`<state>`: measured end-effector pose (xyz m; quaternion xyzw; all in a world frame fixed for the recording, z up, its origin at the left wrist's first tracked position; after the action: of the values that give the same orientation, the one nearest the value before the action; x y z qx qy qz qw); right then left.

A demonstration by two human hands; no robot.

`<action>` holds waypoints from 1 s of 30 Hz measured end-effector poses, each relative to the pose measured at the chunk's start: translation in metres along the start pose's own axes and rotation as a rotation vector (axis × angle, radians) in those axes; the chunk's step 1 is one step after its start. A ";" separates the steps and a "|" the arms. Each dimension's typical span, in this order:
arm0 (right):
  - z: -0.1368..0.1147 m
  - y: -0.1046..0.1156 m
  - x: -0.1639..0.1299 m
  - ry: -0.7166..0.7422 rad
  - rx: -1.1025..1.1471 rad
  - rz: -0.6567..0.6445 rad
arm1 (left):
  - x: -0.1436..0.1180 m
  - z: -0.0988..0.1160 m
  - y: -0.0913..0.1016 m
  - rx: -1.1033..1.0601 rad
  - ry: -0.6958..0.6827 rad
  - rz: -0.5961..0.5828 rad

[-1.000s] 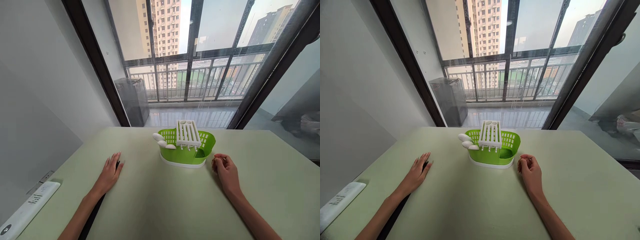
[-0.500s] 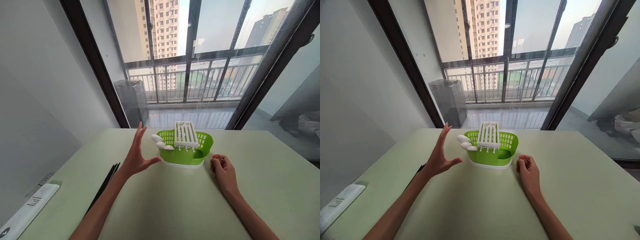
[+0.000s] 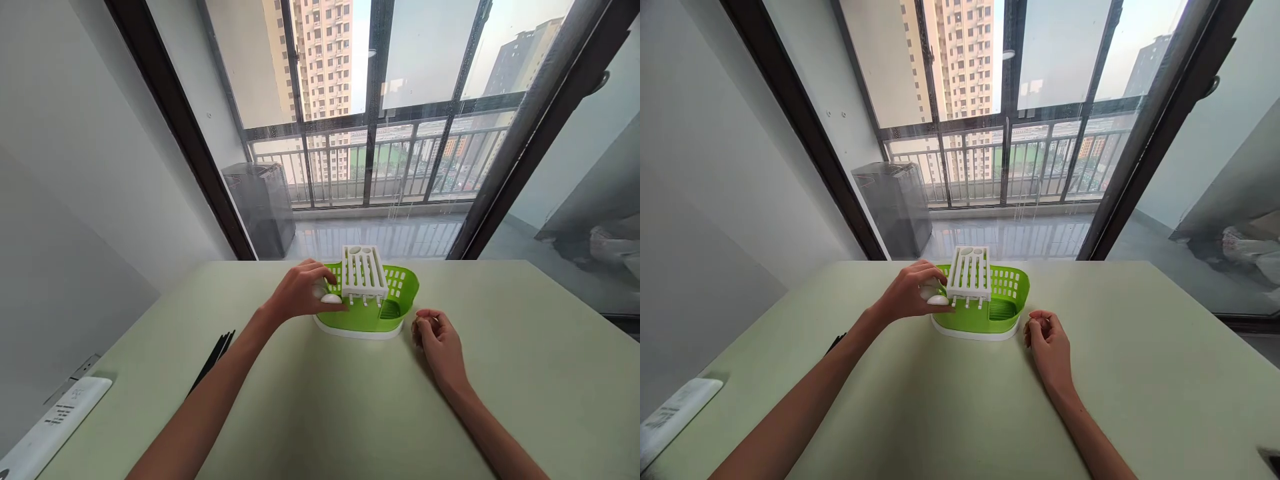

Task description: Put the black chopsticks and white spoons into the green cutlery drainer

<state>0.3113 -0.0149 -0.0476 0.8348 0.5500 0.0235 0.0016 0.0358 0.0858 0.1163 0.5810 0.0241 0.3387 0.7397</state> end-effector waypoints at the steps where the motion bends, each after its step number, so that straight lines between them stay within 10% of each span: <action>1: 0.001 0.000 0.000 0.000 0.000 0.000 | 0.001 0.000 0.000 0.001 -0.017 -0.018; 30: 0.002 -0.003 0.001 -0.002 0.013 -0.006 | -0.005 0.003 0.022 0.125 -0.171 0.182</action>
<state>0.3090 -0.0129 -0.0501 0.8331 0.5528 0.0190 -0.0034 0.0230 0.0826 0.1347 0.6524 -0.0708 0.3515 0.6677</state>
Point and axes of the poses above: each hand's wrist, its own x-axis towards the middle knuckle, its own y-axis out of the back of the hand, z = x × y, the point moved 2 cm from there along x, towards the middle knuckle, and after that the axes turned 8 degrees about -z, right-handed, at the moved point
